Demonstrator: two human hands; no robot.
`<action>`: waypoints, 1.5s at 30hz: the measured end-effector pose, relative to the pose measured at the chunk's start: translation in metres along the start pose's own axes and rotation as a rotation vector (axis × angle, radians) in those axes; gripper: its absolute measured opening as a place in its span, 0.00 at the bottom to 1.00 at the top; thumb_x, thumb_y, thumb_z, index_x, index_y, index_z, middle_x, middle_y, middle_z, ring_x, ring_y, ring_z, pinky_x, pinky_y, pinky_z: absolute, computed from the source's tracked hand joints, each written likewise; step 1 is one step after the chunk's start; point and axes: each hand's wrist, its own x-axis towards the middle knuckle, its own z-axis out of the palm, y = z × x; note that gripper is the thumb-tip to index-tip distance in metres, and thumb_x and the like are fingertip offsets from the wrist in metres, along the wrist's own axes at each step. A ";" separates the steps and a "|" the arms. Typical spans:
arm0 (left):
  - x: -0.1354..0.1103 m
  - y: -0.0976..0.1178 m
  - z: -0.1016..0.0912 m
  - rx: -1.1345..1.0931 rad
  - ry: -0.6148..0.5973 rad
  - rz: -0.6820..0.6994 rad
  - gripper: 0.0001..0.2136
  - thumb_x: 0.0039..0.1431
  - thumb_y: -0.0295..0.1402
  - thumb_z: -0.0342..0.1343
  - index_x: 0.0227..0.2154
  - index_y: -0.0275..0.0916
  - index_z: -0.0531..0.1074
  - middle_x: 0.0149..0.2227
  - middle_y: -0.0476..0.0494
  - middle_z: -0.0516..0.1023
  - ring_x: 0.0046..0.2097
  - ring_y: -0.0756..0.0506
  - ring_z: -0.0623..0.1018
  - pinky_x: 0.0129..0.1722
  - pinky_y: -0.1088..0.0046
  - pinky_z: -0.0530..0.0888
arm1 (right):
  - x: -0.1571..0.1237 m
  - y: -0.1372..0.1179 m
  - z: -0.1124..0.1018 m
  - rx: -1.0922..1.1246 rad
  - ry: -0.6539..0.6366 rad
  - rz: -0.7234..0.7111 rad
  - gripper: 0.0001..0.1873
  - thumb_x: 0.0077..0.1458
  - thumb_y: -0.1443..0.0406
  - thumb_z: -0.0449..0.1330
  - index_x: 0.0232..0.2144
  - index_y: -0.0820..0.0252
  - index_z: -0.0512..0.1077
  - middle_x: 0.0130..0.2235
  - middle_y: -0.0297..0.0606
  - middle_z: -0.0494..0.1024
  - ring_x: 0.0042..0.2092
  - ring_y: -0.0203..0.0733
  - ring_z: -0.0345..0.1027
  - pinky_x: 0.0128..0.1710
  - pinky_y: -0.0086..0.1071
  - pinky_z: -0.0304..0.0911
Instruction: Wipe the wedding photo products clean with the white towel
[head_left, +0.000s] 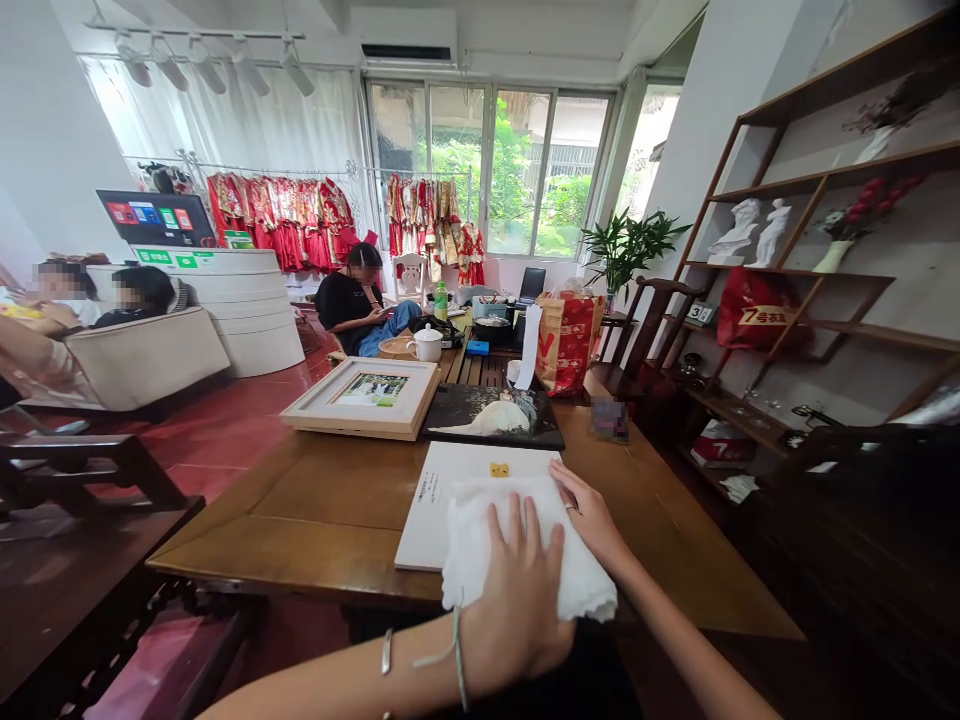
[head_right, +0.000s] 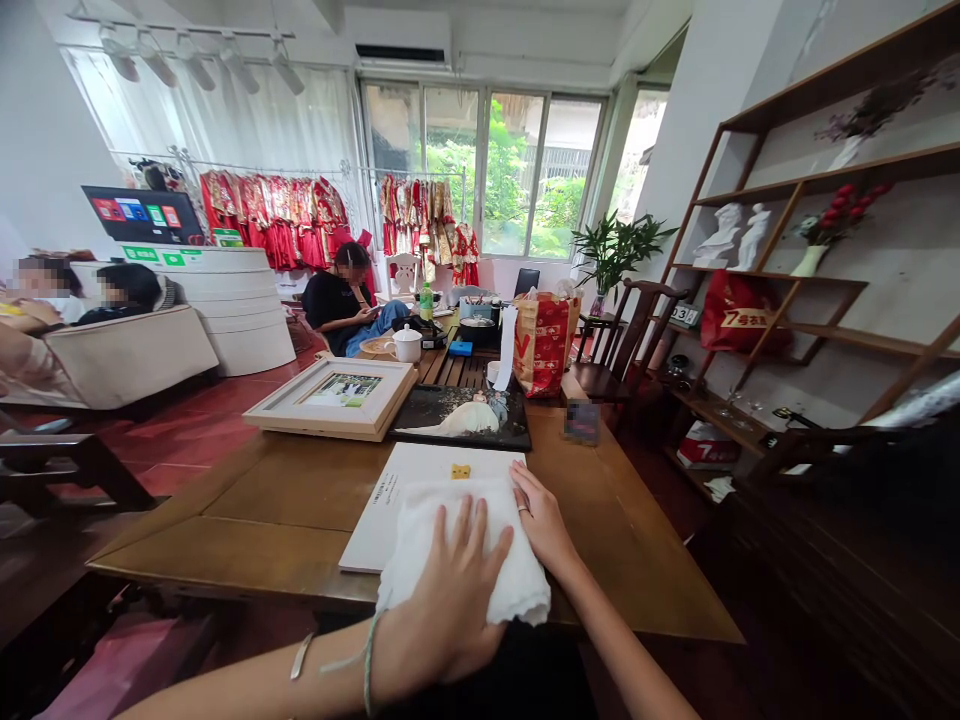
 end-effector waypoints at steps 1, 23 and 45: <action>0.007 -0.007 -0.002 0.005 -0.006 -0.009 0.36 0.53 0.51 0.50 0.61 0.35 0.53 0.63 0.26 0.48 0.62 0.24 0.45 0.54 0.37 0.46 | 0.000 0.001 0.000 -0.001 0.007 -0.007 0.19 0.55 0.64 0.51 0.48 0.58 0.72 0.54 0.43 0.70 0.57 0.46 0.62 0.58 0.46 0.55; 0.026 -0.049 0.001 -0.011 0.030 0.157 0.29 0.53 0.44 0.52 0.58 0.43 0.57 0.58 0.36 0.59 0.60 0.32 0.55 0.56 0.48 0.53 | -0.002 0.005 0.005 -0.080 -0.004 -0.012 0.20 0.52 0.69 0.50 0.47 0.60 0.72 0.54 0.45 0.71 0.56 0.48 0.63 0.57 0.46 0.57; 0.083 -0.097 0.013 0.009 0.108 0.054 0.23 0.60 0.40 0.46 0.58 0.43 0.59 0.54 0.38 0.66 0.56 0.37 0.64 0.53 0.55 0.62 | -0.001 0.006 0.007 -0.168 -0.057 0.004 0.21 0.54 0.71 0.47 0.47 0.65 0.72 0.55 0.47 0.69 0.58 0.47 0.59 0.59 0.46 0.54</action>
